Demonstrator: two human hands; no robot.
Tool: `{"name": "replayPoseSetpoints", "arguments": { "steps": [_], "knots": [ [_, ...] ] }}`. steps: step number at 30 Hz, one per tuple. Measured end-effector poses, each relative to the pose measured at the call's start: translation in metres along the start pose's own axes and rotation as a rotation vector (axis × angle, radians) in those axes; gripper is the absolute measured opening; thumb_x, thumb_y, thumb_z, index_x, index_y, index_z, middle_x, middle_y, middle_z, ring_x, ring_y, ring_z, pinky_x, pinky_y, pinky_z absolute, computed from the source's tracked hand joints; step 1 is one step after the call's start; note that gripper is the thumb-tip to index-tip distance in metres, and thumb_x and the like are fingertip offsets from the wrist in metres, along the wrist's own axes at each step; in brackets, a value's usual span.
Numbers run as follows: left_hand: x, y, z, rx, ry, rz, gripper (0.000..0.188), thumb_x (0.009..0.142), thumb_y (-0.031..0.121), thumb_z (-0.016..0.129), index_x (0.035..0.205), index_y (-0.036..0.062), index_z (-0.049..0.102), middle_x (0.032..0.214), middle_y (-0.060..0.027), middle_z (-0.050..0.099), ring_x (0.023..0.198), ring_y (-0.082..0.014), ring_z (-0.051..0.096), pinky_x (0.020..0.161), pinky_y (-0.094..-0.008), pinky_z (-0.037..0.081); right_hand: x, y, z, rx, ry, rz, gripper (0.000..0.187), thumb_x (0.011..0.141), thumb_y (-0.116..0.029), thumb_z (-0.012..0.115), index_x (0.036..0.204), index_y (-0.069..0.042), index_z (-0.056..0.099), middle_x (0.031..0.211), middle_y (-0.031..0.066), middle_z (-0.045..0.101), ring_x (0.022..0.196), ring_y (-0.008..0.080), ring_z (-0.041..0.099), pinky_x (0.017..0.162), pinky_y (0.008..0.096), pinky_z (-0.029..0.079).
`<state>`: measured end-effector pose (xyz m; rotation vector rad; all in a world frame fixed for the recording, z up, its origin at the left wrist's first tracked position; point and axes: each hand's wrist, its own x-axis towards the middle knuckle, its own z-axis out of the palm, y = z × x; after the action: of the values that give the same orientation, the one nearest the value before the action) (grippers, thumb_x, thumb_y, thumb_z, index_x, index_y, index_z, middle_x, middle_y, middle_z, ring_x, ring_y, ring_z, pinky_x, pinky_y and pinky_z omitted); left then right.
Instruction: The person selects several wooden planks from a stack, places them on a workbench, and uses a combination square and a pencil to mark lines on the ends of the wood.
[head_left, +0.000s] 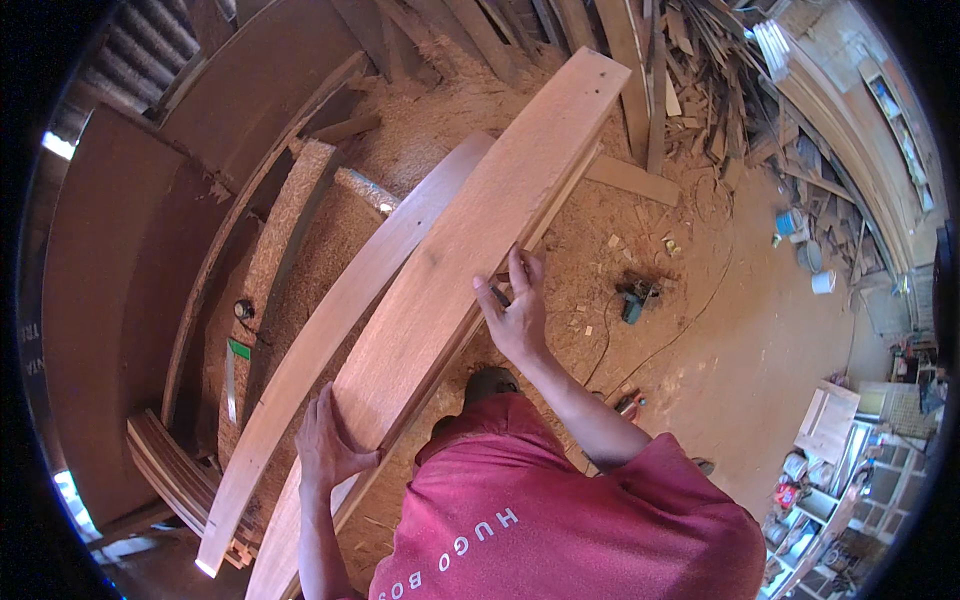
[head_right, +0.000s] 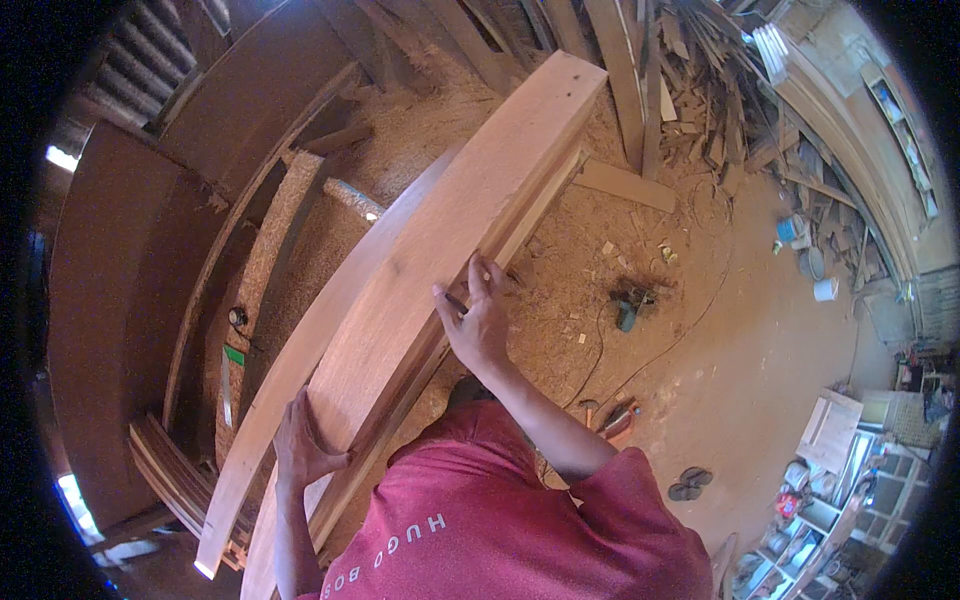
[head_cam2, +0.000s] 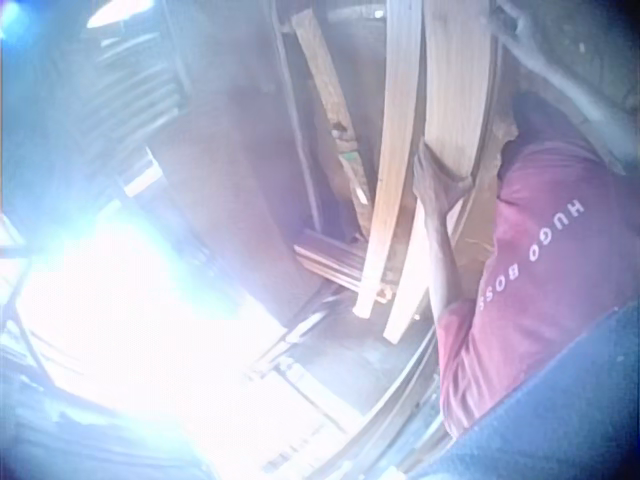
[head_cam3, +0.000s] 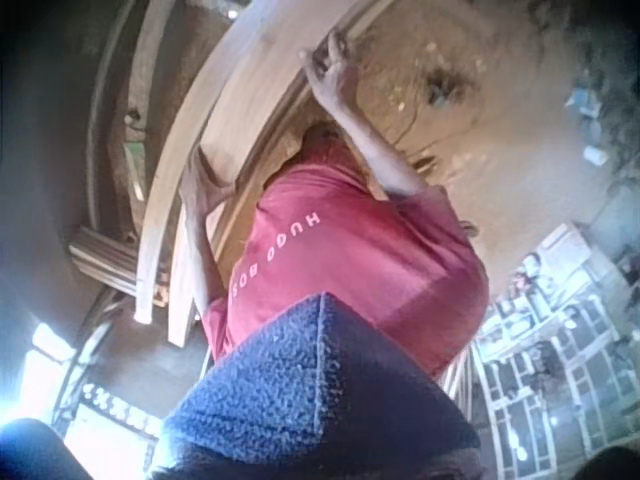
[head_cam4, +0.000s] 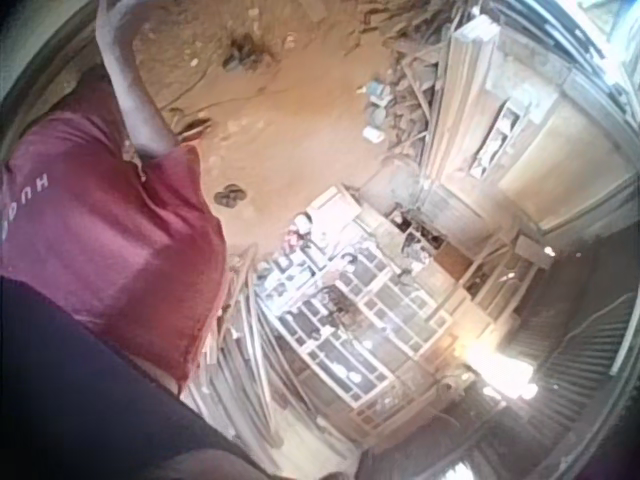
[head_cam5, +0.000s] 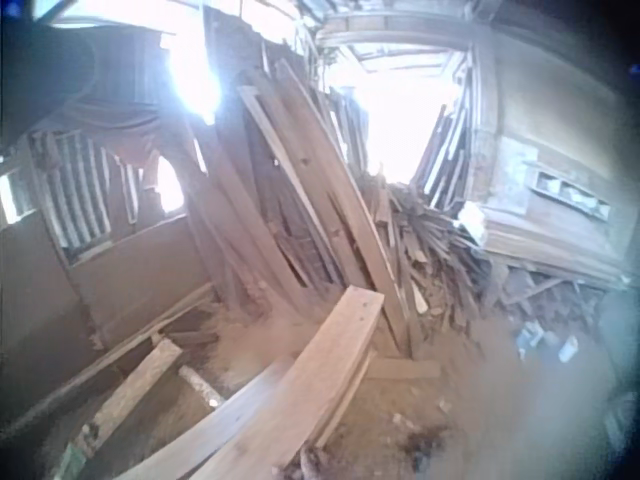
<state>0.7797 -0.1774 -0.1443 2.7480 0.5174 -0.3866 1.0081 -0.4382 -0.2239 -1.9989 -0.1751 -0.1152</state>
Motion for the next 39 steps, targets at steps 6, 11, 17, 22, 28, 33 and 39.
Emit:
{"name": "replayPoseSetpoints", "arguments": {
  "steps": [6,11,17,22,28,33,39],
  "knots": [
    [-0.009,-0.010,0.001,0.015,-0.007,-0.039,0.131,0.040,0.042,0.092,0.151,0.0005,0.035,0.140,-0.0239,0.052,0.128,-0.0423,0.053,0.106,-0.0521,0.046,-0.013,-0.003,0.001,-0.153,-0.003,-0.136,0.078,0.092,-0.035,0.074,0.145,0.012,0.040,0.145,0.0320,0.041,0.131,0.0447,0.048,0.107,0.0465,0.045],
    [-0.017,-0.018,0.002,0.021,-0.030,-0.058,0.132,0.041,0.043,0.093,0.151,-0.0005,0.035,0.139,-0.0248,0.052,0.128,-0.0427,0.053,0.106,-0.0524,0.046,-0.021,-0.010,0.002,-0.166,-0.048,-0.109,0.081,0.093,-0.033,0.073,0.149,0.010,0.035,0.149,0.0329,0.037,0.138,0.0467,0.042,0.111,0.0466,0.043],
    [-0.020,-0.019,0.004,-0.003,-0.015,-0.052,0.132,0.040,0.043,0.093,0.150,-0.0007,0.035,0.141,-0.0244,0.051,0.130,-0.0425,0.052,0.106,-0.0528,0.045,-0.025,-0.006,0.001,-0.109,-0.065,-0.108,0.080,0.094,-0.031,0.072,0.151,0.010,0.033,0.152,0.0350,0.035,0.140,0.0487,0.040,0.114,0.0458,0.041],
    [-0.023,-0.024,0.006,-0.016,0.022,-0.016,0.131,0.041,0.042,0.094,0.150,-0.0004,0.035,0.139,-0.0232,0.051,0.128,-0.0425,0.052,0.106,-0.0528,0.046,-0.028,-0.009,0.004,-0.058,-0.072,-0.079,0.082,0.095,-0.032,0.071,0.151,0.012,0.031,0.152,0.0376,0.034,0.142,0.0489,0.038,0.115,0.0459,0.039],
    [-0.027,-0.027,0.006,-0.044,0.072,0.050,0.129,0.041,0.041,0.093,0.150,0.0008,0.036,0.134,-0.0228,0.053,0.126,-0.0433,0.053,0.106,-0.0520,0.046,-0.033,-0.012,0.005,-0.060,-0.125,-0.033,0.083,0.096,-0.034,0.068,0.149,0.017,0.028,0.152,0.0404,0.033,0.144,0.0499,0.035,0.117,0.0460,0.036],
    [-0.026,-0.031,0.007,-0.046,0.077,0.058,0.125,0.044,0.043,0.090,0.149,0.0016,0.037,0.133,-0.0228,0.053,0.125,-0.0428,0.053,0.106,-0.0514,0.045,-0.032,-0.012,0.012,-0.136,-0.081,-0.102,0.082,0.098,-0.034,0.065,0.151,0.016,0.025,0.155,0.0399,0.029,0.145,0.0500,0.032,0.120,0.0464,0.031],
    [-0.023,-0.041,0.010,-0.150,0.102,0.095,0.122,0.046,0.044,0.090,0.148,0.0037,0.038,0.132,-0.0210,0.054,0.126,-0.0386,0.051,0.108,-0.0513,0.040,-0.036,-0.013,0.020,0.242,-0.071,0.063,0.075,0.099,-0.028,0.065,0.151,0.015,0.029,0.151,0.0309,0.043,0.140,0.0346,0.045,0.116,0.0413,0.035]
  ]
}}
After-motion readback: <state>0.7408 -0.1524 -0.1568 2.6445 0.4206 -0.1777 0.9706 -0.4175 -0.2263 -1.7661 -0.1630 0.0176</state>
